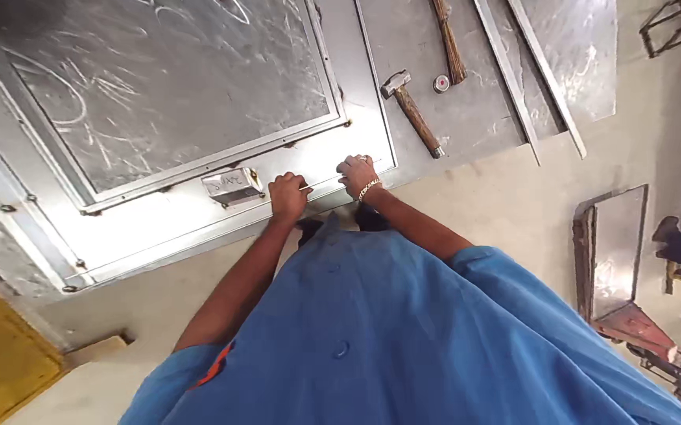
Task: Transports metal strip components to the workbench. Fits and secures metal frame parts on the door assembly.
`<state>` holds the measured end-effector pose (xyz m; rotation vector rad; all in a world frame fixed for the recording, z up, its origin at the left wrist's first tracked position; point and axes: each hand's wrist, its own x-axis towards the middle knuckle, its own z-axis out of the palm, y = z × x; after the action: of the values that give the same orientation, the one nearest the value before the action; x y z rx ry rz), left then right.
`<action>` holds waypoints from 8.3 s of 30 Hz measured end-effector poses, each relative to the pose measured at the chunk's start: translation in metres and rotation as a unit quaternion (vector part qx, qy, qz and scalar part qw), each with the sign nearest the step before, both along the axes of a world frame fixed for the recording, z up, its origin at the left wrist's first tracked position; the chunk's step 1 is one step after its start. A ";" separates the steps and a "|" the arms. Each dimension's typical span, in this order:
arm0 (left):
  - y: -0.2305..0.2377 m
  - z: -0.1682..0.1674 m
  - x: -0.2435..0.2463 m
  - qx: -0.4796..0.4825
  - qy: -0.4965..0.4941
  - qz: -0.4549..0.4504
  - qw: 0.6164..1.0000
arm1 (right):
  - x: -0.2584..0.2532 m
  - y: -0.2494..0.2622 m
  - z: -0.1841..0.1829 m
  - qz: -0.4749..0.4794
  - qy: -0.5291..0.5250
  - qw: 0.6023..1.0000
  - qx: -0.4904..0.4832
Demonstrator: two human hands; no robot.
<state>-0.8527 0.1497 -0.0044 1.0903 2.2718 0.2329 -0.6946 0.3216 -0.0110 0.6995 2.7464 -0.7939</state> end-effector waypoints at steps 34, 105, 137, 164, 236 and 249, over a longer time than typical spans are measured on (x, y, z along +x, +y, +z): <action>-0.016 -0.036 0.038 0.152 0.091 0.123 0.977 | 0.101 0.258 0.138 -0.247 0.099 0.959 0.097; -0.012 -0.036 0.036 0.125 0.086 0.144 0.978 | 0.139 0.061 0.178 -0.088 -0.005 0.996 0.029; -0.016 -0.020 0.034 0.109 0.078 0.120 0.984 | 0.045 0.034 0.200 -0.238 -0.116 0.964 0.019; -0.016 -0.024 0.034 0.097 0.069 0.112 0.987 | 0.043 0.043 0.198 -0.301 -0.123 0.945 0.024; -0.115 0.037 -0.004 -0.148 0.018 0.041 0.988 | 0.037 0.040 0.206 -0.299 -0.107 0.948 0.025; -0.116 0.039 -0.006 -0.152 0.008 0.038 0.988 | 0.041 0.049 0.195 -0.312 -0.100 0.944 0.027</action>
<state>-0.8584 0.0341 0.0347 0.8499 2.2714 -0.0919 -0.6537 0.3710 0.1840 1.6063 2.3707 -0.6989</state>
